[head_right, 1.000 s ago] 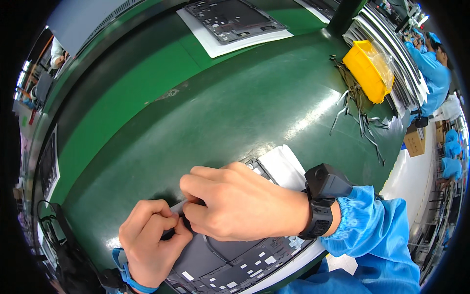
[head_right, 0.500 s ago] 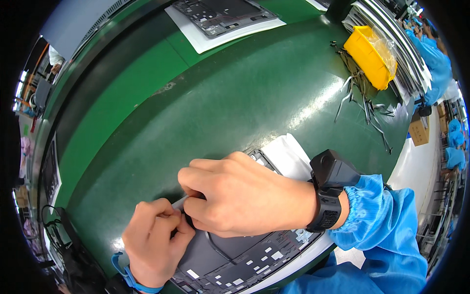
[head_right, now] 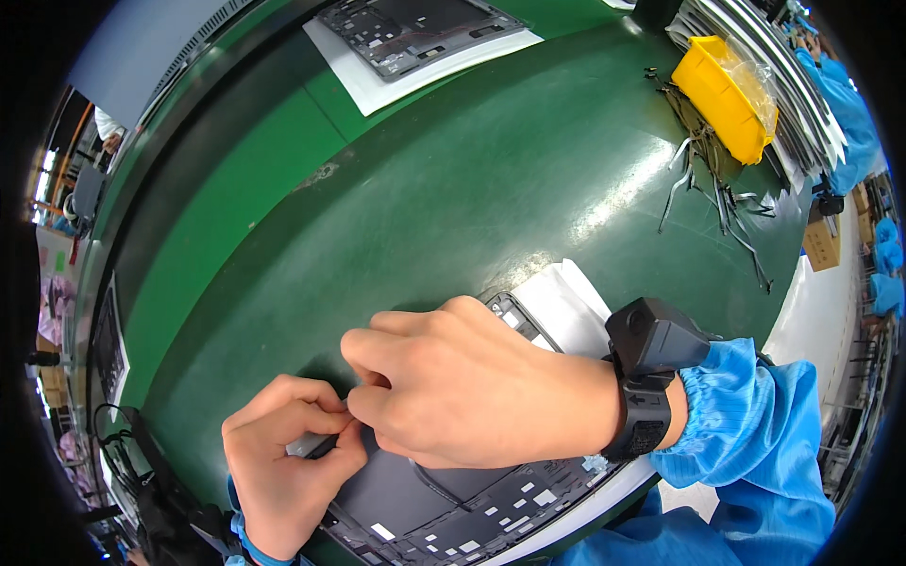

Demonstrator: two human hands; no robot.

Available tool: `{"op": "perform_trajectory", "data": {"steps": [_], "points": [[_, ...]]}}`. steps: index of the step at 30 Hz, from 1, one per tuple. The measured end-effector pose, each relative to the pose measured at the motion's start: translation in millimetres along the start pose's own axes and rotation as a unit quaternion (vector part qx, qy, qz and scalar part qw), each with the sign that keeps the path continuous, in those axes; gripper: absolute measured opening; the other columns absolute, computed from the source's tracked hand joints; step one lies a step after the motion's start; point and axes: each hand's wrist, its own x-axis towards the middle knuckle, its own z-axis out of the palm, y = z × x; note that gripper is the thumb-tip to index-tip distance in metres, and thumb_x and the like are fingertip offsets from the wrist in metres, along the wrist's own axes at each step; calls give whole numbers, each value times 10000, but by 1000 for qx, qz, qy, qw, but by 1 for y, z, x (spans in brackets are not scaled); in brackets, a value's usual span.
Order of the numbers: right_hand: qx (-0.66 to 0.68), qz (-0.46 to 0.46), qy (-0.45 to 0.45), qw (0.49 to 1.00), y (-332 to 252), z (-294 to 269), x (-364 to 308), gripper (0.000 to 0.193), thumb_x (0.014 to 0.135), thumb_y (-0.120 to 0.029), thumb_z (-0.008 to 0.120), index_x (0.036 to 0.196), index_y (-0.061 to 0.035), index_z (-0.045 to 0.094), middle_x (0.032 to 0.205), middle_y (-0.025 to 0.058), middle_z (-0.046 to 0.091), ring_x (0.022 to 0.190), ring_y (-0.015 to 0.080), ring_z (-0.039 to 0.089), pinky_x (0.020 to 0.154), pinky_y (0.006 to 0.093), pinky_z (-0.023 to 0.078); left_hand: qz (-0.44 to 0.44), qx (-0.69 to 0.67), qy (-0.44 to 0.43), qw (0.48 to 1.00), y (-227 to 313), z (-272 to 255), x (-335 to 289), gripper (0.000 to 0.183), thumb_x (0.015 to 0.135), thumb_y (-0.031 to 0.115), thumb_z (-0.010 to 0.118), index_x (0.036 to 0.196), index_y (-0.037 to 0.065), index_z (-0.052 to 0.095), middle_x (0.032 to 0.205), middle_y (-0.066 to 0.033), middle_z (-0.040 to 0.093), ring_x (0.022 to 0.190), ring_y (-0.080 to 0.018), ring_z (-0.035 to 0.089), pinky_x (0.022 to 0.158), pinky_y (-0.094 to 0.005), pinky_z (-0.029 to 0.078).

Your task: The recorder is assembling plastic electronic component housings by manually attaching rubber gaskets or seals on an assembly line.

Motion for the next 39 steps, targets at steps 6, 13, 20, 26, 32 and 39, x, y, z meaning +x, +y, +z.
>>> {"op": "perform_trajectory", "data": {"steps": [6,13,20,26,32,39], "points": [[-13,2,9,1000,2,5,-1,238,750,-158,765,658,-70,564,799,54,481,703,209,580,442,379,415,-13,-19,2,1000,9,2,-1,174,745,-36,824,855,-35,689,913,-114,697,755,-253,680,706,-317,547],[6,-15,9,1000,7,3,-2,238,740,-124,774,681,-65,551,817,47,480,671,200,557,414,352,379,79,46,22,996,2,7,-4,177,749,-15,833,838,-16,679,965,-110,697,780,-278,690,688,-349,556],[-52,-20,2,998,5,7,-2,296,760,-156,745,639,-64,491,761,53,434,660,207,549,427,373,392,33,37,35,998,-5,15,-7,174,676,-62,819,803,-20,707,894,-87,706,721,-210,679,657,-314,546],[198,64,95,974,12,7,-3,83,827,-50,790,784,0,740,818,53,634,646,176,632,506,291,465,56,39,24,997,-15,-4,1,136,741,-37,822,833,-24,723,913,-101,707,747,-227,680,688,-310,548],[342,216,121,907,12,-11,4,36,899,-35,816,922,-14,833,870,35,723,679,47,619,556,229,470,-61,60,-80,993,-4,-22,-9,380,762,7,890,1043,-18,635,762,-103,612,692,-250,614,670,-349,527],[493,251,118,825,15,-30,0,123,932,-3,801,1050,21,828,968,112,756,746,108,649,598,252,513,26,138,-8,990,-27,-20,1,167,816,72,808,804,30,646,788,-144,589,794,-349,575,731,-482,459]]}}
